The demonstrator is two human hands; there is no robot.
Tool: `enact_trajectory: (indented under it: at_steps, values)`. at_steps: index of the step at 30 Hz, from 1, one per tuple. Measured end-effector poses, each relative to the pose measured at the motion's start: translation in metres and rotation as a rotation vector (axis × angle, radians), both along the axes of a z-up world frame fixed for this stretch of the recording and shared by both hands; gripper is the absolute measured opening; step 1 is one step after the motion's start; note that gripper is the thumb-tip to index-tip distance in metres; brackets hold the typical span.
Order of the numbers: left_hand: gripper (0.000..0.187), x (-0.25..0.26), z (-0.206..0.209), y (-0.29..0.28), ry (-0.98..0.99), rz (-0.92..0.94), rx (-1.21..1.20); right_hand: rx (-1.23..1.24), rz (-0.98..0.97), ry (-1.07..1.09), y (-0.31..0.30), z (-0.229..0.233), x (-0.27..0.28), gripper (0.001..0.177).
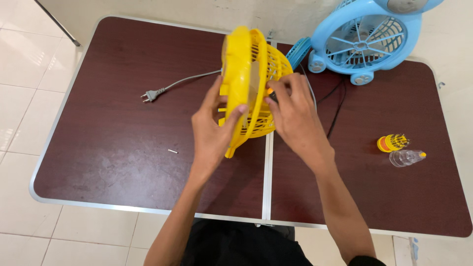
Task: The person uses a screwdriver to remove screws from a yellow portable fan. They separate the front grille, remove the fan blade, and continue unscrewing the rear housing. The fan is left partially disassembled on the table.
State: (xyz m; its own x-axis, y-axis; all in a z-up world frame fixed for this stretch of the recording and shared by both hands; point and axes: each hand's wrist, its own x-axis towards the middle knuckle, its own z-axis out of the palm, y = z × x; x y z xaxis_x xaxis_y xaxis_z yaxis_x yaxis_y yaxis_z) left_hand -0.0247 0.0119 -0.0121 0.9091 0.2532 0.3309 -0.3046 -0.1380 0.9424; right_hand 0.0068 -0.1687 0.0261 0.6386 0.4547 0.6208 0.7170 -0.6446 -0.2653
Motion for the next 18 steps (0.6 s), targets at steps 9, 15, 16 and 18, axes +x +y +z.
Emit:
enact_trajectory:
  at_steps: [9, 15, 16, 18]
  values:
    - [0.07, 0.001, 0.002, 0.006, -0.032, -0.051, -0.027, 0.029, 0.004, 0.029, -0.004, -0.002, 0.001, 0.031]
    - [0.069, 0.004, 0.001, 0.019, -0.005, -0.062, -0.112, 0.05, -0.02, 0.003, -0.012, -0.005, 0.004, 0.03]
    - [0.068, 0.005, 0.0, 0.021, -0.021, -0.068, -0.136, 0.05, -0.028, 0.009, -0.013, -0.005, 0.004, 0.03]
    - [0.067, 0.006, -0.002, 0.025, -0.053, -0.08, -0.183, 0.048, -0.047, 0.022, -0.016, -0.005, 0.002, 0.03]
